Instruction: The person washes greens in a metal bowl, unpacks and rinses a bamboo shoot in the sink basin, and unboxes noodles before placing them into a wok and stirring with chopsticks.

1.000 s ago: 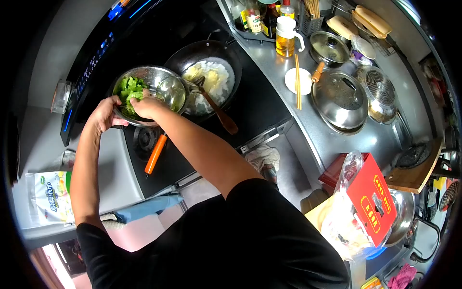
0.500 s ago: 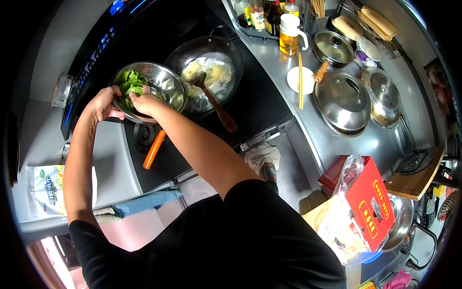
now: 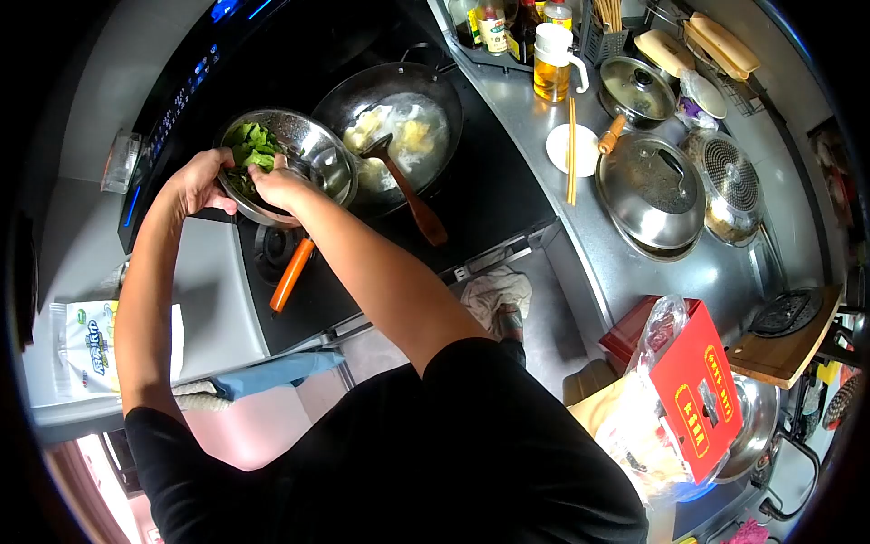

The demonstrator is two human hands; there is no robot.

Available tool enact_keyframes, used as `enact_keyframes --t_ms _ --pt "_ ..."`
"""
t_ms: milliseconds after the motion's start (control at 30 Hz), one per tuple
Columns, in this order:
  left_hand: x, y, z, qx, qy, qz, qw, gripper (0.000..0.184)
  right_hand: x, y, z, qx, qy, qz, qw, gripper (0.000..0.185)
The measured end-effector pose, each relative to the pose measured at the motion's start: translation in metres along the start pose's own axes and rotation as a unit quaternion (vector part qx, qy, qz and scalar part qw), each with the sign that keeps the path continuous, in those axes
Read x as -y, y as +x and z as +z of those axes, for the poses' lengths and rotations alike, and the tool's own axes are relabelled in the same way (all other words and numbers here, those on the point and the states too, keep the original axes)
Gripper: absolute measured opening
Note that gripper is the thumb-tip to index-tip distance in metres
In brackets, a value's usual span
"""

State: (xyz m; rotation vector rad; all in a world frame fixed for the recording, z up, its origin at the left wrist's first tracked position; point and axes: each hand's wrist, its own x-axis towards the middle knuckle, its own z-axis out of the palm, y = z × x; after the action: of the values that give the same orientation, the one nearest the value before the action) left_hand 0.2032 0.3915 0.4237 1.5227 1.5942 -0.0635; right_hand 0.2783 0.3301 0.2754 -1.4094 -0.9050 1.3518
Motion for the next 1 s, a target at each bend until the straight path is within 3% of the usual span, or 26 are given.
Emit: enact_keyframes --t_ms 133,300,367,467,567,600,667,700,733,767,800,867,967,1000 --pt "0.013 0.002 -0.006 0.016 -0.023 -0.003 1.000 0.037 0.001 -0.005 0.001 0.004 -0.012 -0.005 1.000 0.088" --pt "0.075 0.010 -0.019 0.032 -0.147 0.023 0.988 0.039 0.009 -0.014 0.005 -0.004 -0.193 -0.020 0.981 0.088" --pt "0.109 0.010 -0.018 0.061 -0.259 0.046 0.963 0.038 0.020 -0.028 0.009 -0.039 -0.320 -0.024 0.946 0.088" --pt "0.160 0.020 -0.017 0.138 -0.378 0.061 0.913 0.053 0.045 -0.044 0.018 -0.008 -0.468 -0.064 0.881 0.078" --pt "0.188 0.021 -0.011 0.154 -0.436 0.089 0.882 0.051 0.066 -0.060 0.022 0.014 -0.593 -0.166 0.788 0.044" --pt "0.192 0.023 -0.011 0.152 -0.438 0.092 0.881 0.050 0.064 -0.059 0.021 -0.020 -0.595 -0.248 0.764 0.033" --pt "0.201 0.027 -0.012 0.141 -0.445 0.101 0.878 0.049 0.058 -0.036 0.010 -0.086 -0.537 -0.422 0.725 0.031" --pt "0.205 0.029 -0.013 0.134 -0.449 0.108 0.877 0.048 0.066 -0.048 0.003 -0.115 -0.463 -0.413 0.776 0.026" --pt "0.213 0.039 -0.014 0.147 -0.463 0.123 0.865 0.046 0.063 -0.045 -0.007 -0.138 -0.439 -0.457 0.761 0.021" --pt "0.216 0.041 -0.015 0.155 -0.482 0.125 0.854 0.044 0.059 -0.034 -0.016 -0.223 -0.416 -0.516 0.715 0.020" --pt "0.218 0.037 -0.013 0.140 -0.490 0.129 0.851 0.044 0.067 -0.047 -0.024 -0.259 -0.393 -0.503 0.725 0.018" --pt "0.218 0.030 -0.013 0.133 -0.518 0.133 0.835 0.043 0.066 -0.053 -0.049 -0.212 -0.373 -0.445 0.786 0.014" --pt "0.226 0.026 -0.012 0.133 -0.555 0.143 0.809 0.045 0.055 -0.085 -0.077 -0.364 -0.353 -0.414 0.755 0.015" --pt "0.228 0.019 -0.012 0.137 -0.555 0.157 0.806 0.046 0.046 -0.097 -0.087 -0.384 -0.310 -0.372 0.786 0.014"
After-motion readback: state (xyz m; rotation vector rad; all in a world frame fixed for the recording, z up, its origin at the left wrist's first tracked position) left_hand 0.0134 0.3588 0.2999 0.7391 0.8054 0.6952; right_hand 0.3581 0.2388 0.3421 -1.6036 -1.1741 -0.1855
